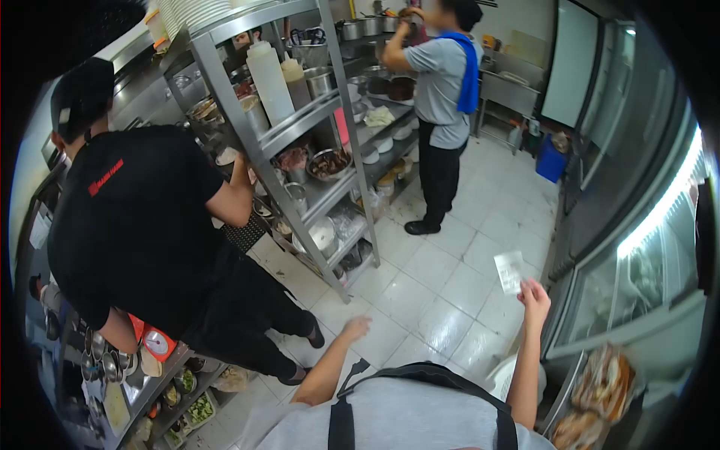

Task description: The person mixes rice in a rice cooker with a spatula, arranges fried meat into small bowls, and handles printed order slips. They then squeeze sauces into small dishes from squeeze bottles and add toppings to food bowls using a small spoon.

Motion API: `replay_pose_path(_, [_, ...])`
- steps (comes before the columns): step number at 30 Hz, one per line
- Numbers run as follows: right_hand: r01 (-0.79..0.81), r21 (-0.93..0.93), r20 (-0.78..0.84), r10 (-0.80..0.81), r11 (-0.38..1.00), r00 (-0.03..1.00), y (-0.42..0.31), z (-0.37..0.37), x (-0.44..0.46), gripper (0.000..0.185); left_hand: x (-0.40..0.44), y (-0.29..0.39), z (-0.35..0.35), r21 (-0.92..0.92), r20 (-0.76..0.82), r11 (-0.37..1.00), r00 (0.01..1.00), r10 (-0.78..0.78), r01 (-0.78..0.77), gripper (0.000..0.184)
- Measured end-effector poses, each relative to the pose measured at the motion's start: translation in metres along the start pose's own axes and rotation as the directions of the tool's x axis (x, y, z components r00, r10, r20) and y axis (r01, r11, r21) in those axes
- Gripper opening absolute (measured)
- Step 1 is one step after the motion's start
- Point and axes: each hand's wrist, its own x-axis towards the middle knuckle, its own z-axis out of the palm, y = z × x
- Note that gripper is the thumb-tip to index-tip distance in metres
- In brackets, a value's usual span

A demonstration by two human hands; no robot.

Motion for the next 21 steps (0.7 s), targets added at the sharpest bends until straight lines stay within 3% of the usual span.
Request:
replay_pose_path(2, [0.042, 0.018, 0.158, -0.045, 0.999, 0.986, -0.03, 0.065, 0.071, 0.037, -0.008, -0.014, 0.002, -0.059, 0.119, 0.987, 0.982, -0.143, 0.151, 0.037])
replay_pose_path(3, [0.068, 0.055, 0.242, -0.079, 0.996, 0.967, -0.045, 0.103, 0.104, 0.037, -0.016, -0.023, 0.003, 0.036, 0.074, 0.975, 0.972, -0.222, 0.22, 0.036])
replay_pose_path(4, [0.042, 0.116, 0.312, -0.077, 0.992, 0.947, -0.064, 0.144, 0.133, 0.036, -0.023, -0.045, -0.001, -0.14, 0.068, 0.934, 0.944, -0.323, 0.329, 0.036])
replay_pose_path(5, [0.013, 0.174, 0.384, -0.08, 0.985, 0.92, -0.084, 0.186, 0.16, 0.035, -0.025, -0.057, -0.005, 0.031, -0.008, 0.867, 0.868, -0.497, 0.497, 0.033])
replay_pose_path(6, [-0.013, 0.229, 0.443, -0.092, 0.973, 0.892, -0.103, 0.225, 0.184, 0.034, -0.035, -0.068, -0.009, 0.08, -0.05, 0.804, 0.808, -0.587, 0.589, 0.033])
replay_pose_path(11, [-0.081, 0.475, 0.583, -0.244, 0.876, 0.775, -0.179, 0.399, 0.288, 0.033, -0.056, -0.066, -0.037, -0.066, -0.102, 0.557, 0.55, -0.829, 0.828, 0.033])
replay_pose_path(13, [-0.042, 0.496, 0.571, -0.289, 0.867, 0.768, -0.208, 0.453, 0.321, 0.032, -0.025, -0.047, -0.053, -0.128, -0.126, 0.558, 0.544, -0.829, 0.82, 0.033])
replay_pose_path(16, [-0.021, 0.573, 0.523, -0.346, 0.82, 0.779, -0.245, 0.535, 0.378, 0.03, 0.055, -0.016, -0.075, -0.182, -0.187, 0.655, 0.629, -0.755, 0.733, 0.034])
replay_pose_path(17, [-0.03, 0.593, 0.489, -0.33, 0.805, 0.807, -0.254, 0.563, 0.401, 0.029, 0.083, -0.005, -0.081, -0.193, -0.218, 0.706, 0.671, -0.708, 0.682, 0.034])
replay_pose_path(21, [-0.078, 0.674, 0.52, -0.397, 0.734, 0.757, -0.29, 0.679, 0.498, 0.025, 0.2, 0.052, -0.105, -0.24, -0.369, 0.879, 0.798, -0.476, 0.413, 0.036])
